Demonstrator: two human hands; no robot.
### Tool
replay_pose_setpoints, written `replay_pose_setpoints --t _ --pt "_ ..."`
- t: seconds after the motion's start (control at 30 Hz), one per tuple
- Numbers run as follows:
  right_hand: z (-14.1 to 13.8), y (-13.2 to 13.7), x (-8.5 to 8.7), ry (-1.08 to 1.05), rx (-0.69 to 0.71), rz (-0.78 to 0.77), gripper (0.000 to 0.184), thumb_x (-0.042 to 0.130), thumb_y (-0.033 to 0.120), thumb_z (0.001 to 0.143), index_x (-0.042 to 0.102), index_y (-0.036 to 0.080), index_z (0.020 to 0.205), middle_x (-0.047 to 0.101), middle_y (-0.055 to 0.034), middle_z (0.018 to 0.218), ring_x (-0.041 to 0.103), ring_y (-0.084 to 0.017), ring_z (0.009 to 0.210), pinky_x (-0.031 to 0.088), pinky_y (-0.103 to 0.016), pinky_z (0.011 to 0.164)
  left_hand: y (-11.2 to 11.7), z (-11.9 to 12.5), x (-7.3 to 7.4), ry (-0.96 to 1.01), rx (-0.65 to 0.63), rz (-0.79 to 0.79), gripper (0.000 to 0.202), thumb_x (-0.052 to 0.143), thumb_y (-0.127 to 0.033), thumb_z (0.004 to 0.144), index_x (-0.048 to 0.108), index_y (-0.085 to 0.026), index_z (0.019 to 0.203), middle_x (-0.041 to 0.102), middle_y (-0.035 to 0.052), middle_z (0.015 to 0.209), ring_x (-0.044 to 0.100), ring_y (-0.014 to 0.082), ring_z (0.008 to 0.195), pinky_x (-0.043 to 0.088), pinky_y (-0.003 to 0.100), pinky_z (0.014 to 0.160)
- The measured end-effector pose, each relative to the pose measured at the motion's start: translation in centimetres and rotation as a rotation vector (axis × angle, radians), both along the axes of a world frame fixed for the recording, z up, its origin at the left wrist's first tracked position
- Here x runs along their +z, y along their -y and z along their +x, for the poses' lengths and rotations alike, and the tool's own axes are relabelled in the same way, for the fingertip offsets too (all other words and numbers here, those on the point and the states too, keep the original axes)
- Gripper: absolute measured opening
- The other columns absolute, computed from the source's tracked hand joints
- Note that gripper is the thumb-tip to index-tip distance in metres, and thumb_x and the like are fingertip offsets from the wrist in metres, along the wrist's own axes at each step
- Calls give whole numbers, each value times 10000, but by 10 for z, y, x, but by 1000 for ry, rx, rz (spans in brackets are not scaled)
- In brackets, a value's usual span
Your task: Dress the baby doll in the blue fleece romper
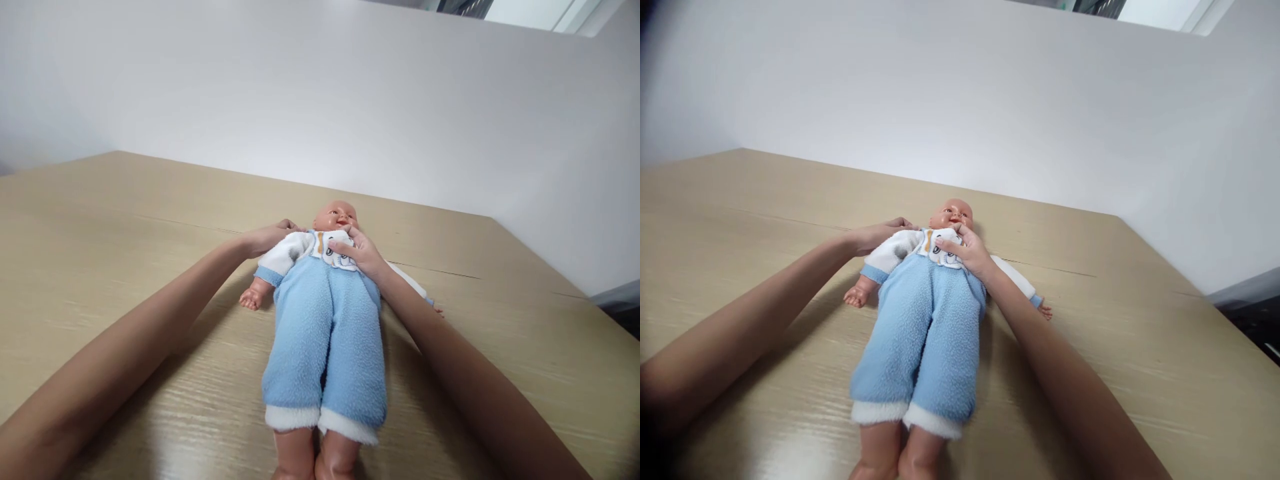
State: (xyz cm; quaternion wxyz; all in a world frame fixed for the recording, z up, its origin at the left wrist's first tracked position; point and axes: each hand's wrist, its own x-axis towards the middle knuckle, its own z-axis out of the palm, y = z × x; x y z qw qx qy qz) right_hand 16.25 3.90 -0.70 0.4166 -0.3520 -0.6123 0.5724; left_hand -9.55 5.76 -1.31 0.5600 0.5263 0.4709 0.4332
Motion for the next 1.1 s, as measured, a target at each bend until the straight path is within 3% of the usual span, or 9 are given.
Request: replay_pose_setpoints --t 0.13,0.23,0.37,0.53,0.77,0.87,0.97,1.1 --pt "-1 4 3 -17 -37 23 612 1023 535 618 542 276 894 661 58 819 666 -163 770 569 -287 710 7 -3 13 -245 -86 -17 491 917 -604 794 785 -187 1015 804 111 1078 729 269 937 553 316 737" --pt "-1 5 5 -26 -42 23 630 1028 539 609 538 278 906 667 60 817 668 -164 761 569 -291 707 14 -1 20 -347 -110 20 539 877 -670 816 806 -189 1048 812 124 1087 723 283 936 538 315 720" --pt "-3 7 7 -27 -47 15 651 1039 547 582 545 276 907 678 58 818 658 -160 753 556 -288 700 19 2 24 -355 -148 41 556 927 -619 777 798 -192 1108 809 107 1016 713 267 877 514 292 668" --pt "2 17 19 19 -46 5 616 1015 536 642 542 281 944 719 36 895 678 -182 801 550 -306 728 20 -1 26 -360 -215 87 511 926 -528 762 828 -216 1155 820 110 1157 726 307 1065 555 285 763" --pt "31 19 40 450 -128 176 390 923 473 819 661 253 1007 771 -32 1003 664 -201 806 500 -328 700 18 -6 25 -360 -219 105 431 901 -369 714 851 -245 1124 827 85 1109 739 303 1002 564 307 781" --pt "47 22 36 579 -191 239 397 892 508 852 690 241 1065 770 -26 920 663 -220 784 484 -344 698 12 -10 20 -428 -231 134 481 872 -385 721 839 -270 1186 825 76 1094 732 308 1006 554 323 813" --pt "65 35 23 674 -270 369 370 801 563 927 693 235 1061 730 -16 843 647 -238 784 476 -367 732 6 -15 16 -555 -264 187 497 816 -418 765 812 -298 1248 813 67 1147 711 323 1091 534 358 937" --pt "99 65 0 825 -424 620 273 691 516 996 687 247 1037 716 -61 902 640 -287 833 496 -453 835 3 -14 18 -713 -198 347 381 741 -395 812 785 -267 1168 726 116 1214 665 376 1170 502 456 1034"
